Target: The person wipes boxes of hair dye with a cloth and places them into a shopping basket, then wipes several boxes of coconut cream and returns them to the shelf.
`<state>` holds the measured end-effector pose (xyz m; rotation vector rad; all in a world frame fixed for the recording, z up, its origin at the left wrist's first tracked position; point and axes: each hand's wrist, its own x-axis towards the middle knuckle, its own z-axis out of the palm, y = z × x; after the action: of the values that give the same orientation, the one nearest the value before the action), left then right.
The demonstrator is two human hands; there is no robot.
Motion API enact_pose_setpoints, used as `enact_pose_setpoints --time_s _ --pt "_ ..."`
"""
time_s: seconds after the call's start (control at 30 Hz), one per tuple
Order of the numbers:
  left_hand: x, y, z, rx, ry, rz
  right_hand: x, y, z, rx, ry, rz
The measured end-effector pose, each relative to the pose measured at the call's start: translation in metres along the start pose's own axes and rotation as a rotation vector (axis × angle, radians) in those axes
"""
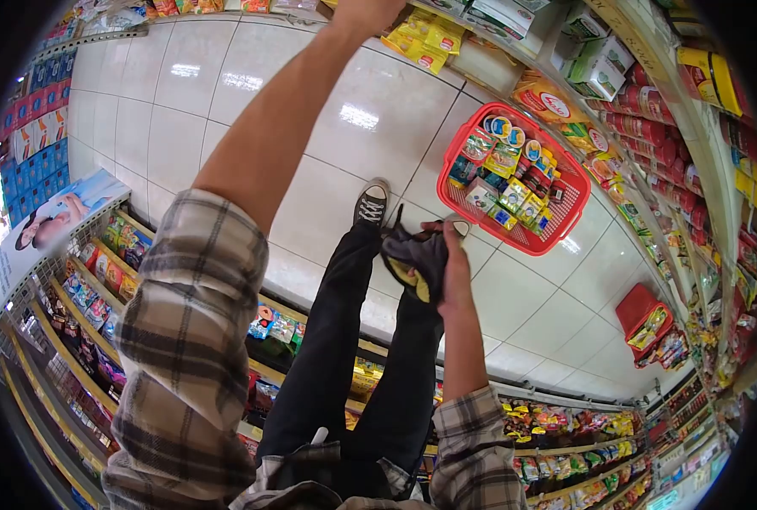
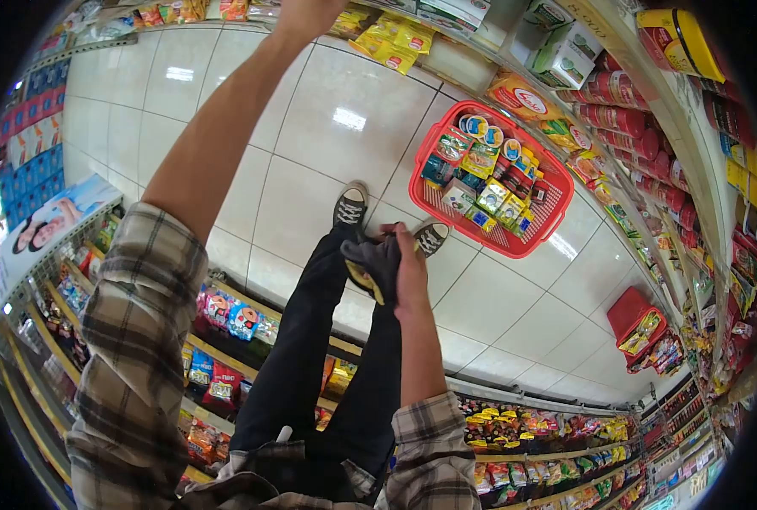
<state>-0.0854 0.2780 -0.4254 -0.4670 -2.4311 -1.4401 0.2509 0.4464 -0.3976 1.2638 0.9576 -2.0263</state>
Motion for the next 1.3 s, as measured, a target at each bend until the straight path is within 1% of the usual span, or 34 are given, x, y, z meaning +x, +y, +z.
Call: enact_pose_setpoints --time_s 0.03,0.07,0.17,0.2,0.3,0.4,0.5,0.57,0.6,0.7,0.8,0.9,0.93,1.03,1.07,1.13,1.2,1.3 --pt "-0.003 0.0 0.006 0.099 0.08 0.03 -0.001 0.008 -0.002 -0.008 -0.03 0.038" --pt "-0.008 0.001 0.014 0.175 0.208 0.027 -0.003 0.017 -0.003 -0.044 -0.03 0.052" --pt "-0.006 0.021 0.021 0.07 0.173 -0.244 -0.005 0.038 -0.005 -0.099 -0.052 0.081" --pt "-0.006 0.017 0.025 0.15 0.199 -0.09 -0.005 0.042 -0.006 -0.109 -0.064 0.088" --pt "-0.01 0.009 0.028 0.179 0.167 -0.125 -0.008 0.052 -0.012 -0.094 -0.067 0.151" --pt "-0.012 -0.005 0.024 0.18 0.123 -0.018 0.003 0.075 -0.031 -0.117 -0.003 0.125" --pt "-0.016 -0.002 0.03 0.161 0.229 0.087 0.006 0.087 -0.047 -0.106 0.029 0.144" --pt "-0.013 0.032 0.032 0.242 0.307 0.1 0.007 0.092 -0.053 -0.096 0.044 0.154" --pt "-0.01 0.047 0.034 0.282 0.347 0.104 0.006 0.094 -0.055 -0.099 0.054 0.154" --pt "-0.004 0.058 0.049 0.354 0.333 -0.133 0.005 0.098 -0.059 -0.139 0.089 0.156" --pt "-0.001 0.056 0.051 0.32 0.375 -0.051 0.004 0.102 -0.062 -0.129 0.102 0.178" --pt "-0.013 0.07 0.048 0.022 0.42 -0.155 0.003 0.103 -0.062 -0.127 0.099 0.182" --pt "-0.018 0.077 0.047 -0.197 0.388 -0.246 0.002 0.104 -0.062 -0.132 0.1 0.184" --pt "-0.03 0.091 0.056 -0.199 0.384 -0.155 0.002 0.107 -0.06 -0.158 0.11 0.179" --pt "-0.029 0.093 0.063 -0.179 0.378 -0.069 0.003 0.108 -0.06 -0.137 0.102 0.195" --pt "-0.024 0.103 0.085 -0.017 0.356 -0.036 0.002 0.109 -0.062 -0.106 0.089 0.237" --pt "-0.021 0.109 0.099 0.052 0.276 -0.134 0.002 0.109 -0.062 -0.126 0.097 0.227" --pt "-0.016 0.113 0.102 0.104 0.184 -0.246 0.002 0.105 -0.062 -0.137 0.088 0.224"
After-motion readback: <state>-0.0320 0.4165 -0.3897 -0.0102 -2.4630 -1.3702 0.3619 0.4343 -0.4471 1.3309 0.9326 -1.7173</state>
